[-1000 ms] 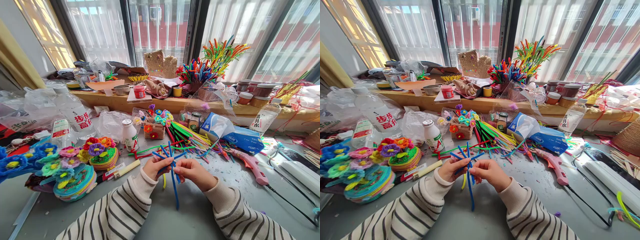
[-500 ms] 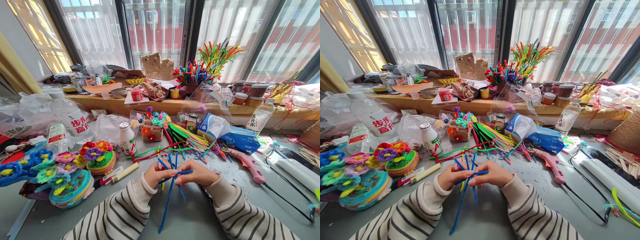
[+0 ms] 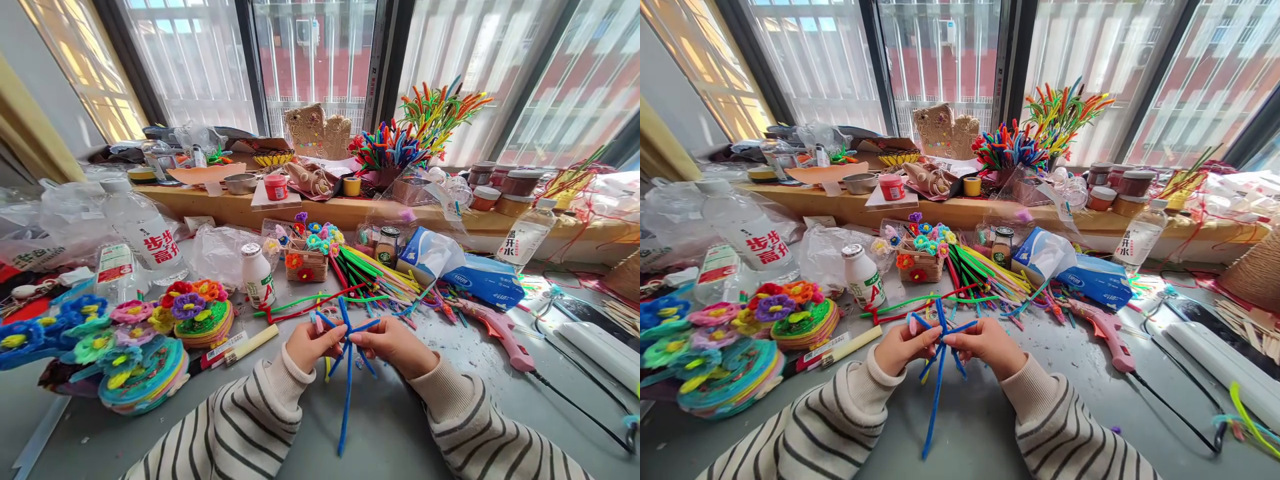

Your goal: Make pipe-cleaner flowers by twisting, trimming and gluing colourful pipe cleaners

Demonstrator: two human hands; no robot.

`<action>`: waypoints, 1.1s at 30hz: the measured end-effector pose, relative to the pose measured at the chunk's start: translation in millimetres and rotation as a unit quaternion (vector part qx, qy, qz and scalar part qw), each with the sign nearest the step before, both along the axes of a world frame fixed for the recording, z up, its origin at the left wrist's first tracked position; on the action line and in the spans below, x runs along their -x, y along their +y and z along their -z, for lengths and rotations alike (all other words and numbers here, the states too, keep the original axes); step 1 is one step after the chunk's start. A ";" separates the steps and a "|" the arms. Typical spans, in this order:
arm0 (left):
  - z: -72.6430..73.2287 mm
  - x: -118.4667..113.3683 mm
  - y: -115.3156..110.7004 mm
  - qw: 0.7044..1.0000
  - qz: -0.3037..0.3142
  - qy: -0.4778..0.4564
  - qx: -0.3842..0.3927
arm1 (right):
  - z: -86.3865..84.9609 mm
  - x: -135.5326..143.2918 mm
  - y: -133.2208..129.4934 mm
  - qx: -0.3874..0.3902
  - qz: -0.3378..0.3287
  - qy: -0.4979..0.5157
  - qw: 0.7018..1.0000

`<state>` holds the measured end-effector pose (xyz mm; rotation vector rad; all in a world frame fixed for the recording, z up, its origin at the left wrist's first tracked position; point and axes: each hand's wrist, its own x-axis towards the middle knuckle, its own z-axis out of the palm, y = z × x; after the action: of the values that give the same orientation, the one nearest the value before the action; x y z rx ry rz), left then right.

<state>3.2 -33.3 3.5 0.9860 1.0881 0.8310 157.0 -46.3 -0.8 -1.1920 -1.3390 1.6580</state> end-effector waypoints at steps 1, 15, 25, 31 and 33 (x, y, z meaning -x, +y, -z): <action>-0.1 0.6 0.7 1.000 -0.007 0.000 0.001 | 0.2 0.6 -0.4 -0.005 0.003 0.002 1.000; -3.1 1.7 1.9 0.998 -0.040 -0.028 0.026 | 1.6 7.3 -5.3 -0.041 0.062 0.056 0.996; 4.8 0.8 6.8 0.989 -0.043 -0.098 0.099 | 6.3 8.3 -4.6 0.020 0.090 0.157 0.983; -1.0 11.8 7.8 0.968 -0.089 0.056 -0.226 | 1.1 8.3 -5.1 -0.019 0.086 0.068 0.994; -2.1 13.6 5.1 0.920 -0.133 0.122 -0.348 | -0.6 9.2 -6.3 -0.049 0.078 0.042 0.995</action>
<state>-10.4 -28.2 5.7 1.5891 1.1760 1.4012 147.8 -52.6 -0.2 -1.1260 -1.2293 1.4984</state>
